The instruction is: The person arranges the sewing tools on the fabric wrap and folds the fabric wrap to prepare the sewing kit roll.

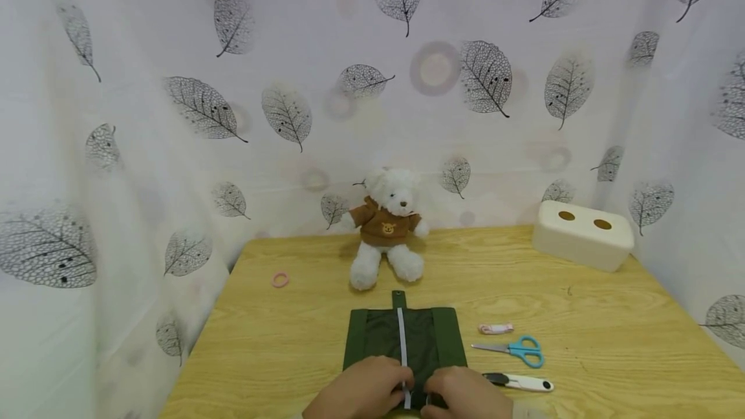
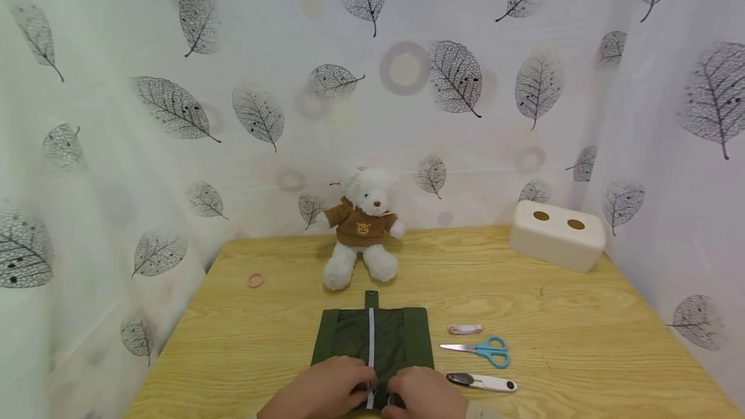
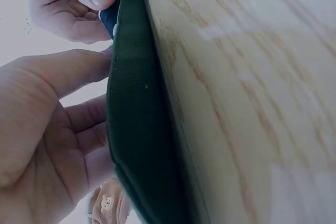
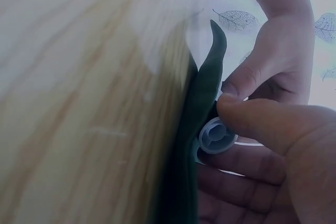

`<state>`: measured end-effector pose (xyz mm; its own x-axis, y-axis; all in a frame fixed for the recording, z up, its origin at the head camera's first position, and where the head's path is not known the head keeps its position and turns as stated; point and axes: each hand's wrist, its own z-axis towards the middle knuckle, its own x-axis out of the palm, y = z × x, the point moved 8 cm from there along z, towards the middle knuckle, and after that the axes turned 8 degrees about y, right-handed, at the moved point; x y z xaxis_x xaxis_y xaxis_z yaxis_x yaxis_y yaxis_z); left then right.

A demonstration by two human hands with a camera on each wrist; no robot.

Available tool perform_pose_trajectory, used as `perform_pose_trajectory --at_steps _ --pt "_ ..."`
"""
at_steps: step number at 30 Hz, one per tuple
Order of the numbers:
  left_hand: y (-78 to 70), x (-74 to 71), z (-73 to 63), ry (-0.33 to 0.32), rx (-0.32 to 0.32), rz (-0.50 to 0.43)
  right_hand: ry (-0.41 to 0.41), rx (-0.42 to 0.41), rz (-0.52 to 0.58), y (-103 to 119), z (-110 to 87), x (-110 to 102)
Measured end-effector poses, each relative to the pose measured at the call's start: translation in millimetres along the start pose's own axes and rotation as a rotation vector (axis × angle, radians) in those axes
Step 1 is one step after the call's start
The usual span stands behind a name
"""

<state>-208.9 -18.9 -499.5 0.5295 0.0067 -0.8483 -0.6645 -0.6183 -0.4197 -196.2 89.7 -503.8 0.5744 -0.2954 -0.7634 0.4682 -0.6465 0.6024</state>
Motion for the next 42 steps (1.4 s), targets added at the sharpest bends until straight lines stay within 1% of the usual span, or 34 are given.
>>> perform_pose_trajectory --at_steps 7,16,23,27,31,35,37,39,42 --pt "-0.4 0.1 -1.6 -0.006 0.003 -0.012 -0.003 0.031 0.026 -0.1 2.0 1.9" --pt "-0.8 0.2 -2.5 -0.017 0.020 -0.017 0.002 -0.021 0.020 2.6 6.3 6.9" --pt "-1.2 0.4 -4.4 -0.024 0.013 -0.022 0.010 -0.036 0.080 -0.9 9.0 10.0" --pt "0.0 0.7 -5.1 -0.011 -0.018 -0.044 -0.012 -0.055 0.103 1.4 9.8 8.9" --pt "4.3 1.5 -4.8 0.020 -0.090 -0.105 -0.038 -0.083 0.138 3.4 11.1 8.5" --pt "9.0 2.4 -5.0 0.054 -0.153 -0.164 -0.041 -0.092 0.260 2.6 11.8 10.2" --pt "10.0 2.4 -5.4 0.061 -0.158 -0.177 -0.041 -0.092 0.316 2.2 11.6 10.3" --pt "9.8 2.0 -6.1 0.059 -0.150 -0.175 -0.042 -0.091 0.357 2.2 11.0 10.0" --pt "7.9 1.0 -6.7 0.046 -0.126 -0.146 -0.048 -0.094 0.351 3.4 10.8 8.8"
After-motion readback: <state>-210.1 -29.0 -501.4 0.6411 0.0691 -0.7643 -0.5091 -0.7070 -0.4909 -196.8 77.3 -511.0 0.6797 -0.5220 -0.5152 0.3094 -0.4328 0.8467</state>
